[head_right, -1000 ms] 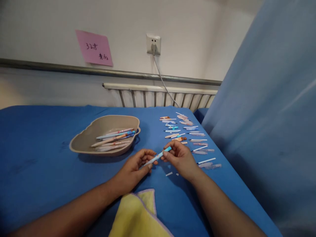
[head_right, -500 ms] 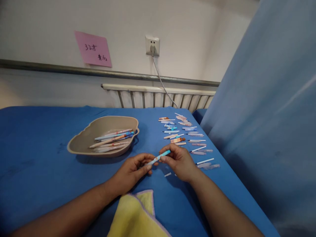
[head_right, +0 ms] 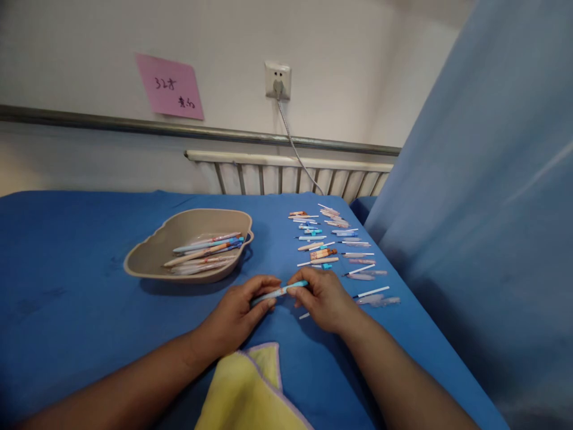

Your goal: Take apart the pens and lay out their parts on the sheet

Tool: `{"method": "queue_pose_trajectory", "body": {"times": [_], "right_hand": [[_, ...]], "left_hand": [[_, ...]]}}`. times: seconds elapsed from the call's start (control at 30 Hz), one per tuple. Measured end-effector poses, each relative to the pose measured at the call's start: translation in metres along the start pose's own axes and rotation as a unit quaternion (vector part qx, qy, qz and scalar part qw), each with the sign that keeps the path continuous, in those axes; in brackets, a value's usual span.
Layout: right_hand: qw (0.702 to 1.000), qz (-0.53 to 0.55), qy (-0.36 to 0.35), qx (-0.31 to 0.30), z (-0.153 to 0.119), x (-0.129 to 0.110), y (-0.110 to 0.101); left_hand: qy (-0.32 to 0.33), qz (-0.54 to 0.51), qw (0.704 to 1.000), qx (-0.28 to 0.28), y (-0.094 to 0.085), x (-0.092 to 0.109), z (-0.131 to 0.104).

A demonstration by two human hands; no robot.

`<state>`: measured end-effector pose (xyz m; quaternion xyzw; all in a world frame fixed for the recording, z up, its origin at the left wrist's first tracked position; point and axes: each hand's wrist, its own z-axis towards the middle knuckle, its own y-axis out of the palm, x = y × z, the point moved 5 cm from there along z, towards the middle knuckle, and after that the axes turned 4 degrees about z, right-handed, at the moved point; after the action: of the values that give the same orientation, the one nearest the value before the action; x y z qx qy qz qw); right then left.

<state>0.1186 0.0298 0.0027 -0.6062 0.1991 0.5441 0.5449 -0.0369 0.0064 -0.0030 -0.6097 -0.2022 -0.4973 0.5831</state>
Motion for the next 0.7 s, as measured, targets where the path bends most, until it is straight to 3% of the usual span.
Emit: {"method": "queue_pose_trajectory", "body": {"times": [0.13,0.33,0.57,0.7], "right_hand": [[0.993,-0.109,-0.034,0.004,-0.001,-0.006,0.001],[0.998,-0.047,-0.044,-0.011,-0.002,-0.003,0.010],[0.987,-0.091,-0.128,-0.023,0.000,-0.010,0.007],[0.986,-0.106,-0.126,-0.030,-0.001,-0.012,0.008]], "left_hand": [[0.015,0.060,0.998,-0.005,-0.001,0.005,-0.001],[0.021,0.036,0.999,-0.016,-0.001,0.008,0.002],[-0.008,-0.004,1.000,0.023,-0.003,0.001,0.002],[-0.025,-0.024,0.999,0.012,-0.002,-0.006,0.004]]}}
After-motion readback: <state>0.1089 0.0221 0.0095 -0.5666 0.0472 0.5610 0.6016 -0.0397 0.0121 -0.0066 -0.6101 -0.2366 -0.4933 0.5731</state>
